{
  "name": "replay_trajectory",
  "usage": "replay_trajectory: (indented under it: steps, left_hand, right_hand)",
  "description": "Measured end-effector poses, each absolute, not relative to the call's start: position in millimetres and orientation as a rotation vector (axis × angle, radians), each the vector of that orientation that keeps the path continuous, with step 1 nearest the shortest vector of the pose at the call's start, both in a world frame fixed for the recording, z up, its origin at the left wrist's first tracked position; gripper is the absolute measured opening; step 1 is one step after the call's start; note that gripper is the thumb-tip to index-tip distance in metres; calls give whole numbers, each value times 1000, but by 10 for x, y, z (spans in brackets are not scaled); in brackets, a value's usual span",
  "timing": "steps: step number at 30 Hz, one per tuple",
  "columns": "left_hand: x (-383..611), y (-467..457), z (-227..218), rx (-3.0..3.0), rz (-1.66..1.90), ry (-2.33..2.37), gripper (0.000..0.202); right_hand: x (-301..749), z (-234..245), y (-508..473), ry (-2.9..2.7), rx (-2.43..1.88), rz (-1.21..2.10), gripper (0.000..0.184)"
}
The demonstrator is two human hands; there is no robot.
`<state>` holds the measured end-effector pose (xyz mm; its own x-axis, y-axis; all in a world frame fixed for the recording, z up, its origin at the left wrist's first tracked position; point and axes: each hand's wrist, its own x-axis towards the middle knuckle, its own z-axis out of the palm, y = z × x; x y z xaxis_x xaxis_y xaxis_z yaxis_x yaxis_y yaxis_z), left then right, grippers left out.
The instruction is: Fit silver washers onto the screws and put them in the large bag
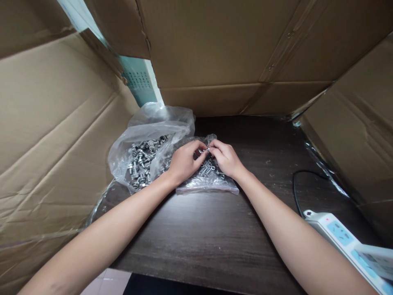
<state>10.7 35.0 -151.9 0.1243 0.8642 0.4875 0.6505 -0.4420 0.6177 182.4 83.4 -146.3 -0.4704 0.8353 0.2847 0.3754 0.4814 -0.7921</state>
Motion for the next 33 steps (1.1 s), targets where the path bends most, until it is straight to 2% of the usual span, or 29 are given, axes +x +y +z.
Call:
replay_trajectory:
  steps: [7, 24, 33]
  left_hand:
    - [108, 350, -1522, 2162, 1213, 1494, 8]
    - [117, 350, -1524, 2168, 1226, 1502, 9]
    - [113, 352, -1527, 2179, 1217, 1505, 8]
  right_hand:
    - [1822, -1493, 852, -2043, -978, 832, 14]
    - [1824, -1460, 826, -2033, -994, 886, 28]
    - [1827, -1476, 839, -2030, -1002, 876, 20]
